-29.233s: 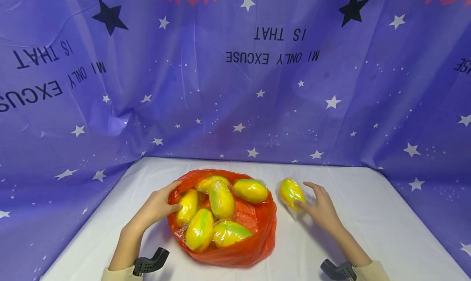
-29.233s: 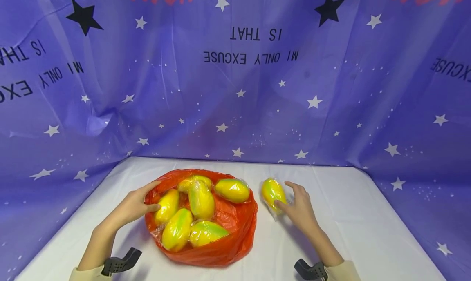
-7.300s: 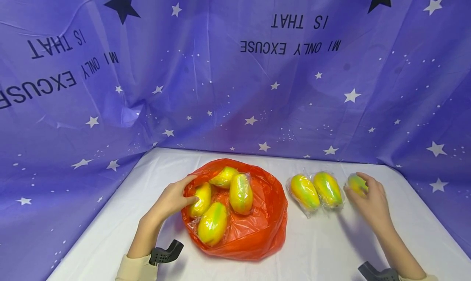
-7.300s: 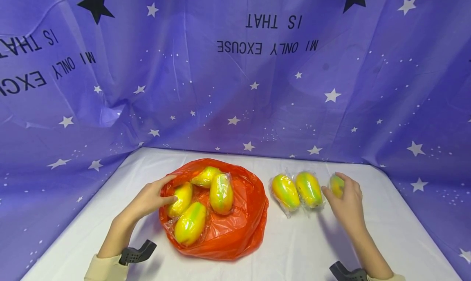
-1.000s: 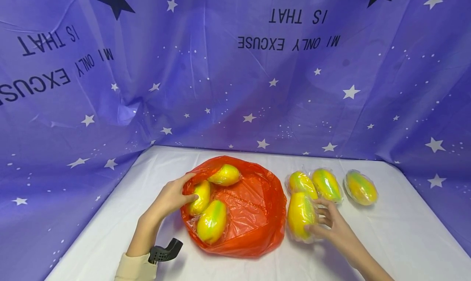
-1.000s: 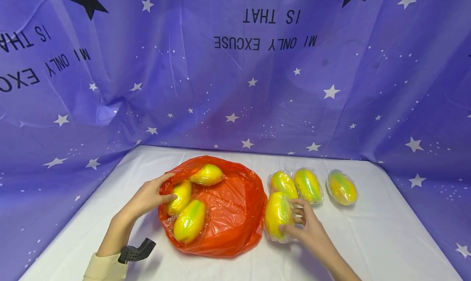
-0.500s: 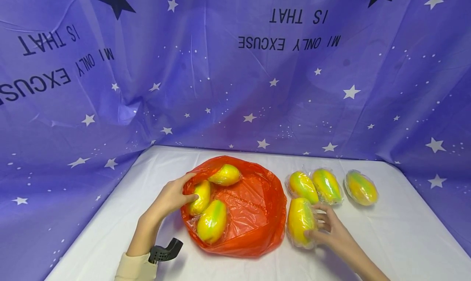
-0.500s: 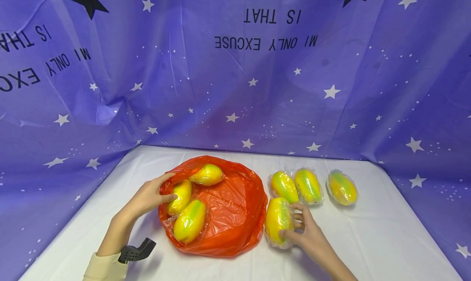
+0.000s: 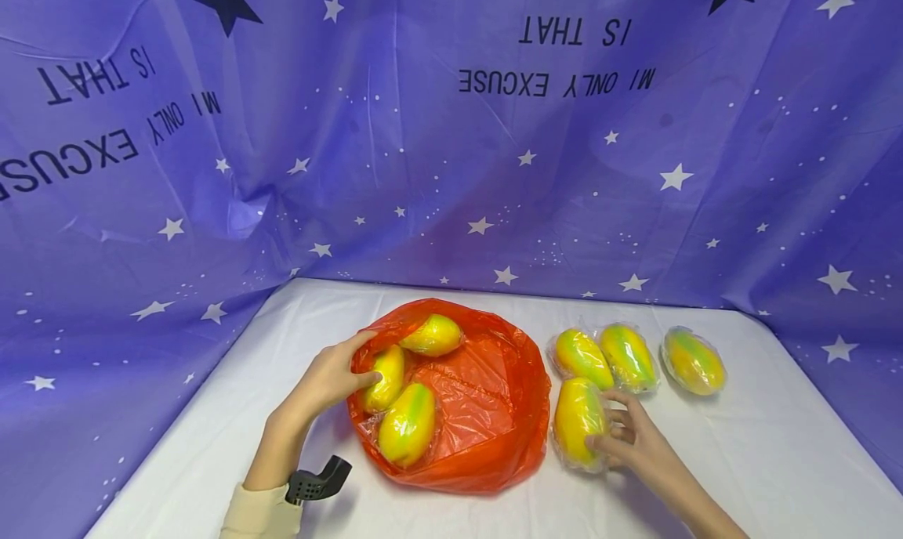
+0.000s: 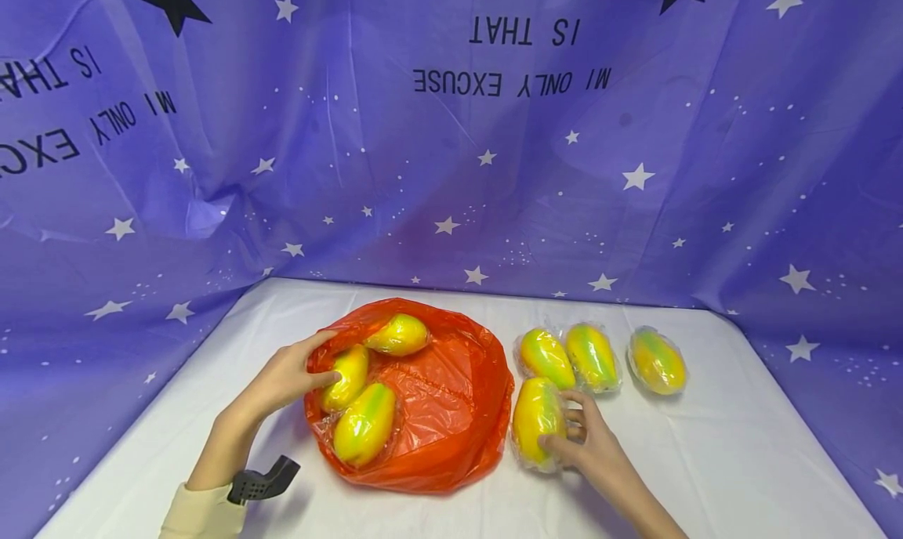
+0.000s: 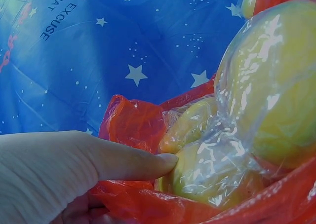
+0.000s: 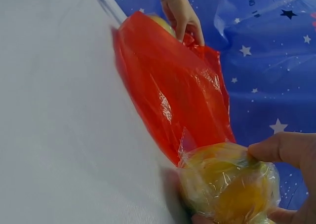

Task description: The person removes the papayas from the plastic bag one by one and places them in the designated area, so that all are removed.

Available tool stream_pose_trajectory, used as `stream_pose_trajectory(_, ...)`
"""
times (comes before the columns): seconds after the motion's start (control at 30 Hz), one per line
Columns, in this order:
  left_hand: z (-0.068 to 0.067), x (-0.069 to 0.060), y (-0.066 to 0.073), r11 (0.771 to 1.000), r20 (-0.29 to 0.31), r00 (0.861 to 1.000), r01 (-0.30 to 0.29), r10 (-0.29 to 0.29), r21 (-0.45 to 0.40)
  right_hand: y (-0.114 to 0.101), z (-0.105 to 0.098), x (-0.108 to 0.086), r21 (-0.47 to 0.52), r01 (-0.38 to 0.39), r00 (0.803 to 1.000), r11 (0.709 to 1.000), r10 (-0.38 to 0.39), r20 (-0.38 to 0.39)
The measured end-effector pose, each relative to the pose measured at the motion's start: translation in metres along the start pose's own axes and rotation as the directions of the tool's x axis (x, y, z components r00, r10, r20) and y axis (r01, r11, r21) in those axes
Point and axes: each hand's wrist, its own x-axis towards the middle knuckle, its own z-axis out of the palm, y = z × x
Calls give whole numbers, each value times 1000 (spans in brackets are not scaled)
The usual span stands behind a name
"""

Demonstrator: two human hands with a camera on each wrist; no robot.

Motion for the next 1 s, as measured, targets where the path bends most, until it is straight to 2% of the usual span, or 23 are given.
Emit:
stream_pose_trajectory(0.77, 1, 0, -1, 1000, -1, 1000, -1, 1, -5, 2, -3, 8, 9, 27, 999, 1000, -27, -17)
stream_pose_trajectory(1.0, 1, 0, -1, 1000, -3, 1000, -4, 4, -2, 4, -5, 9, 38, 7, 1000, 999, -7, 0)
